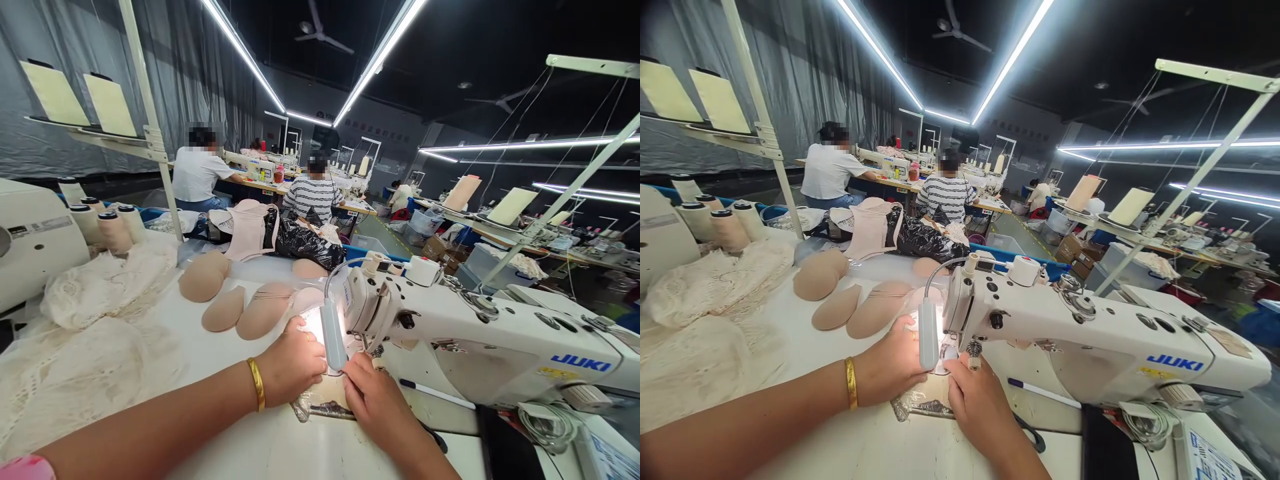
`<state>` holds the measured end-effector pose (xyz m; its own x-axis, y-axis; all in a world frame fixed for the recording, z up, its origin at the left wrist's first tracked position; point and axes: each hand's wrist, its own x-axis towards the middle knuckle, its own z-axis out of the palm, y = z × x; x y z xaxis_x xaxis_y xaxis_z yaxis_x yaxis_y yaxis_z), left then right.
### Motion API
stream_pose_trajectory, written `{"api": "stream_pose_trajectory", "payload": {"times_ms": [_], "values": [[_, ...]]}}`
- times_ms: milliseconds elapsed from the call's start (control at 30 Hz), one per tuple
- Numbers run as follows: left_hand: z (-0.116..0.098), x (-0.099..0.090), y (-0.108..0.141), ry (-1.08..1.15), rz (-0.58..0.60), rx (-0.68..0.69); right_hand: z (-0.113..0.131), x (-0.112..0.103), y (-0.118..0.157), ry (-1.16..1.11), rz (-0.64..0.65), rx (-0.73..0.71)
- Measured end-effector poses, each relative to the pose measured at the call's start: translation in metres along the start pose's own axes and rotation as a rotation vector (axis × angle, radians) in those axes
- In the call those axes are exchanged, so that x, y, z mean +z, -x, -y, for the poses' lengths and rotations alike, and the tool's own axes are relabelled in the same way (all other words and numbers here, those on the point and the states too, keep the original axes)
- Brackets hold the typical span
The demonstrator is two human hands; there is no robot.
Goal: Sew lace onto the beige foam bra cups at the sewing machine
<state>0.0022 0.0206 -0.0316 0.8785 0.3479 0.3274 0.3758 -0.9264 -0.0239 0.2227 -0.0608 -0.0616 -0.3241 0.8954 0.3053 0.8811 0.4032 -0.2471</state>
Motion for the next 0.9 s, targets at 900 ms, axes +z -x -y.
{"api": "stream_pose_trajectory", "payload": {"times_ms": [900], "values": [[-0.02,-0.043,0.012,0.092,0.34,-0.105,-0.003,0.001,0.0,0.054,-0.031,0.044]]}}
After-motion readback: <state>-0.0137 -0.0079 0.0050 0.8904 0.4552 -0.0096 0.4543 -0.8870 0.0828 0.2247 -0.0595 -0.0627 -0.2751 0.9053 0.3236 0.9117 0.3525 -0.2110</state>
